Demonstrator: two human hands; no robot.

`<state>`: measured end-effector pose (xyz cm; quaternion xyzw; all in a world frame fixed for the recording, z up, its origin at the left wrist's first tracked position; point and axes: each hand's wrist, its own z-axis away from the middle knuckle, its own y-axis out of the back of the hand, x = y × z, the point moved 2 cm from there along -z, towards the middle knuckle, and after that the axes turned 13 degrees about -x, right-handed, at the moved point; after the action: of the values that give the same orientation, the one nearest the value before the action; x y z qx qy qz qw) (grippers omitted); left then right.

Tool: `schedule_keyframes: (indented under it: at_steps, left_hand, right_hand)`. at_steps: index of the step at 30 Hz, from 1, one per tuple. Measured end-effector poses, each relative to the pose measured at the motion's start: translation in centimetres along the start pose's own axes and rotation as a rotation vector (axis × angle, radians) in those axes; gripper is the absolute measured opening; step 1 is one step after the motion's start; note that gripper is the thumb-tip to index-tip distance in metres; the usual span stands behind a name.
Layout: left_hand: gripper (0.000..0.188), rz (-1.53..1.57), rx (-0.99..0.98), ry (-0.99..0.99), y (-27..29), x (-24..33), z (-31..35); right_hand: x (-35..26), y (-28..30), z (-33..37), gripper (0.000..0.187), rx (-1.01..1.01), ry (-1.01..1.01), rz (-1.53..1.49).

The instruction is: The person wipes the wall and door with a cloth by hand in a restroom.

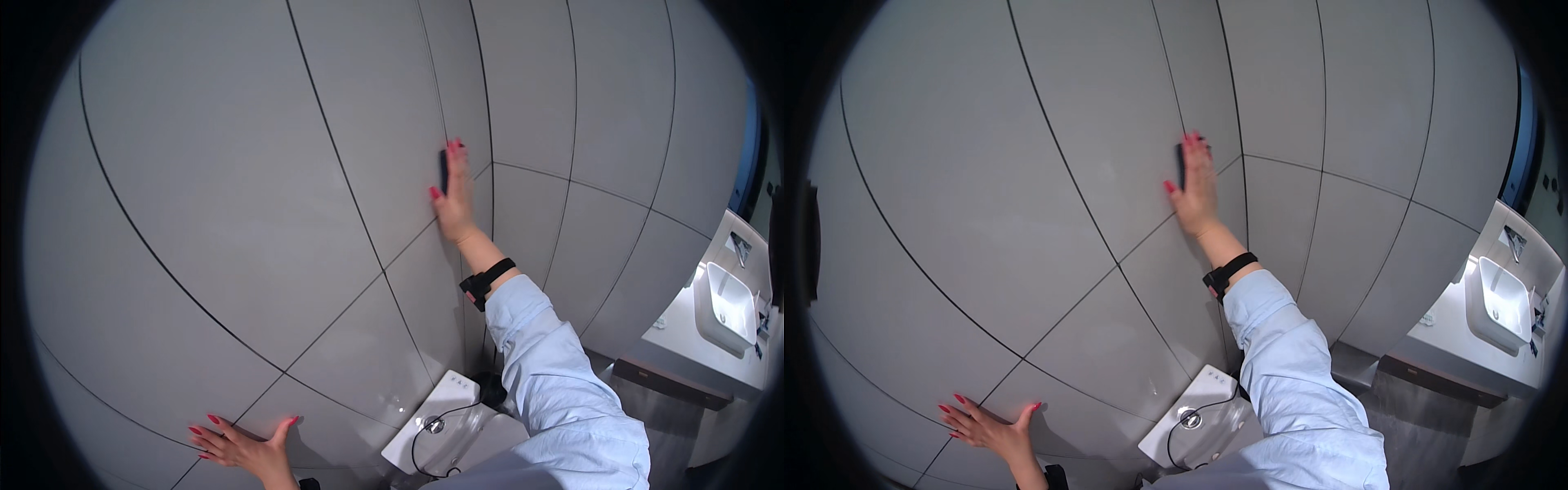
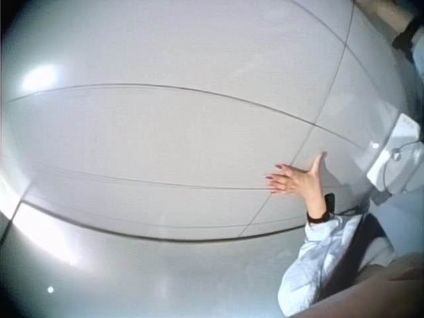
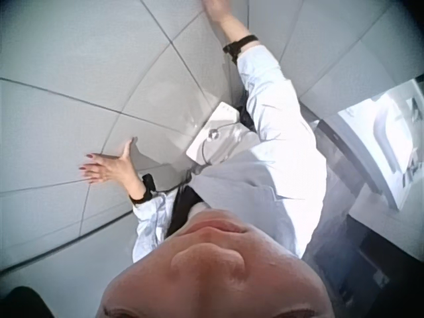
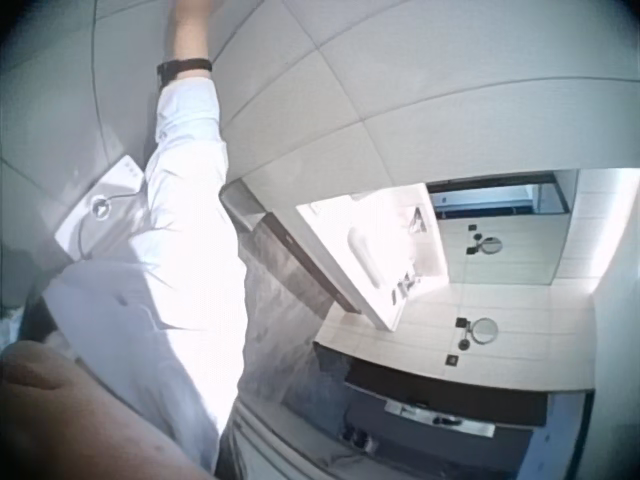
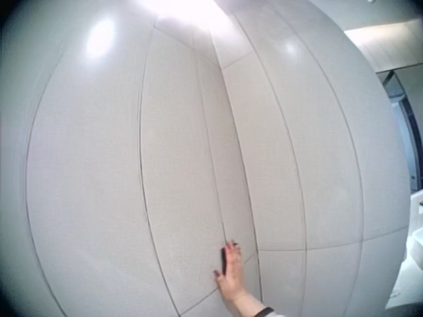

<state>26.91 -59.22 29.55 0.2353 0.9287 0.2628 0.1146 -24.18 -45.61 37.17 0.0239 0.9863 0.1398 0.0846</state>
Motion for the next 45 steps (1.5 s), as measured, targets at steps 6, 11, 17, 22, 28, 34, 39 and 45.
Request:
schedule_keyframes:
  at_steps: [6,11,17,22,28,34,39,45]
  left_hand:
    - [0.141,0.035,-0.011,0.015,-0.4,1.0,-0.1]
    - [0.140,-0.012,-0.006,0.009,0.1,-0.2,0.0]
    - [0.139,0.017,0.019,-0.007,0.1,0.2,-0.2]
    - [0.139,0.024,0.018,-0.018,0.6,1.1,-0.5]
    - [0.138,-0.007,0.014,-0.010,1.0,0.6,-0.4]
    - [0.138,-0.017,0.007,-0.012,1.0,0.6,-0.3]
    - [0.139,0.005,-0.005,-0.004,1.0,0.9,-0.6]
    - [0.141,0.012,-0.007,-0.003,0.7,0.3,-0.5]
  right_hand:
    - [2.9,0.4,-2.6,0.069,0.159,-0.520,-0.141]
    - [-10.1,-2.2,-8.0,0.078,0.128,-0.216,-0.015]
    - [-22.2,-2.8,-4.6,0.076,-0.188,0.618,0.074]
    - [-15.3,-2.0,-6.6,0.072,-0.258,0.720,0.064]
    - [-4.3,2.1,-11.7,0.072,0.028,0.144,0.012]
    - [0.8,2.6,-13.8,0.074,0.208,-0.454,-0.238]
    - [-6.5,1.4,-17.2,0.084,0.177,-0.259,-0.088]
    - [-23.8,0.6,-16.6,0.090,-0.015,0.315,0.095]
